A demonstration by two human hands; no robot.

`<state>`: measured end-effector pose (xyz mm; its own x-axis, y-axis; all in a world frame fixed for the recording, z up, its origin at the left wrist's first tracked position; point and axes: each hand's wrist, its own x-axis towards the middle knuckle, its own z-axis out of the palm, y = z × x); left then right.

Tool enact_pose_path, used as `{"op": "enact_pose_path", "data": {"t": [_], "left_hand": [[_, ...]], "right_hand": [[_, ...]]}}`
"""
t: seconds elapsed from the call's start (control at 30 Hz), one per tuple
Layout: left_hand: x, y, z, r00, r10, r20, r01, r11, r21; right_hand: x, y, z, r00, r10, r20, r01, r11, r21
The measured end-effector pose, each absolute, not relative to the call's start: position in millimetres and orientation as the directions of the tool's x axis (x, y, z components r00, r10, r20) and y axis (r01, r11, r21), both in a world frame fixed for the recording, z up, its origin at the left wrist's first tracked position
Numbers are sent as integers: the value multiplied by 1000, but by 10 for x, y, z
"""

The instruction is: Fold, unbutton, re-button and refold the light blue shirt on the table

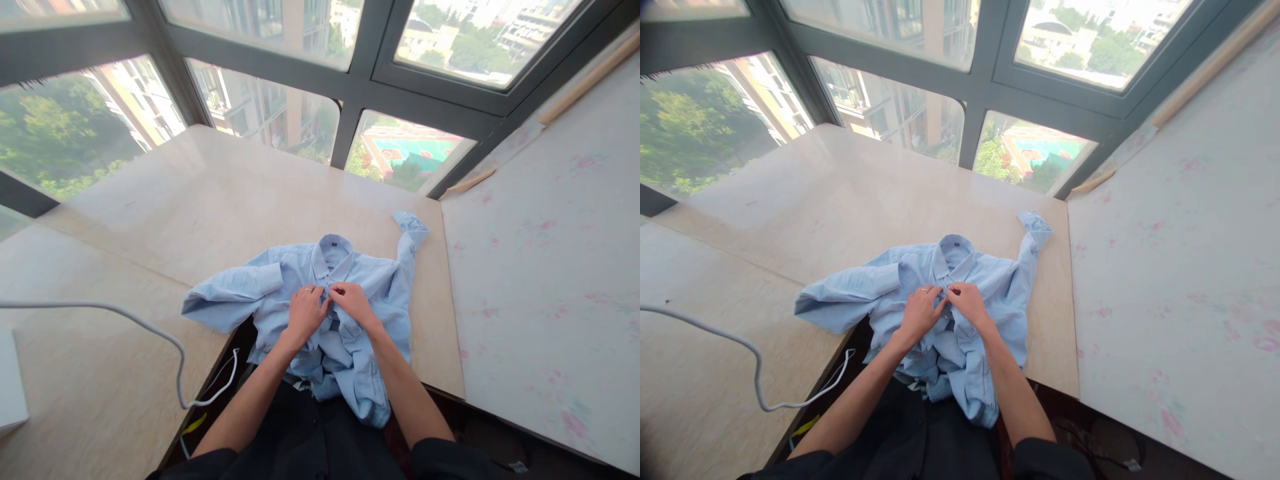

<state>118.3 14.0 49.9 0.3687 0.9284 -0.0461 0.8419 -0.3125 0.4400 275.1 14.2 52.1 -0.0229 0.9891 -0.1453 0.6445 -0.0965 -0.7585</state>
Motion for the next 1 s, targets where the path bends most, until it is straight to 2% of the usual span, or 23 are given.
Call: {"op": "enact_pose_path", "data": {"t": [0.07, 0.17, 0.33, 0.53, 0.7, 0.87, 1.0], "left_hand": [[1204, 146, 527, 359, 933, -15, 810, -304, 501], [1236, 149, 566, 349, 937, 16, 754, -291, 588], [1261, 166, 607, 303, 953, 6, 697, -226, 680], [1243, 186, 608, 278, 960, -4, 713, -204, 671], [1256, 163, 593, 231, 973, 15, 673, -171, 720], [1255, 150, 610, 215, 976, 41, 648, -174, 741], [1216, 178, 632, 268, 963, 37, 633, -205, 746]], "right_hand": [[2829, 109, 510, 1, 990, -141, 512, -121, -851], [2894, 71, 512, 25, 984, -174, 365, -171, -915], [2892, 39, 559, 46, 982, -184, 312, -189, -931], [2804, -26, 623, 77, 996, -49, 515, -82, -853], [2718, -76, 687, 51, 994, 99, 703, 34, -710], [2683, -92, 754, -21, 997, 75, 860, 56, -507], [2689, -104, 743, -23, 998, 65, 911, 48, -410]]}}
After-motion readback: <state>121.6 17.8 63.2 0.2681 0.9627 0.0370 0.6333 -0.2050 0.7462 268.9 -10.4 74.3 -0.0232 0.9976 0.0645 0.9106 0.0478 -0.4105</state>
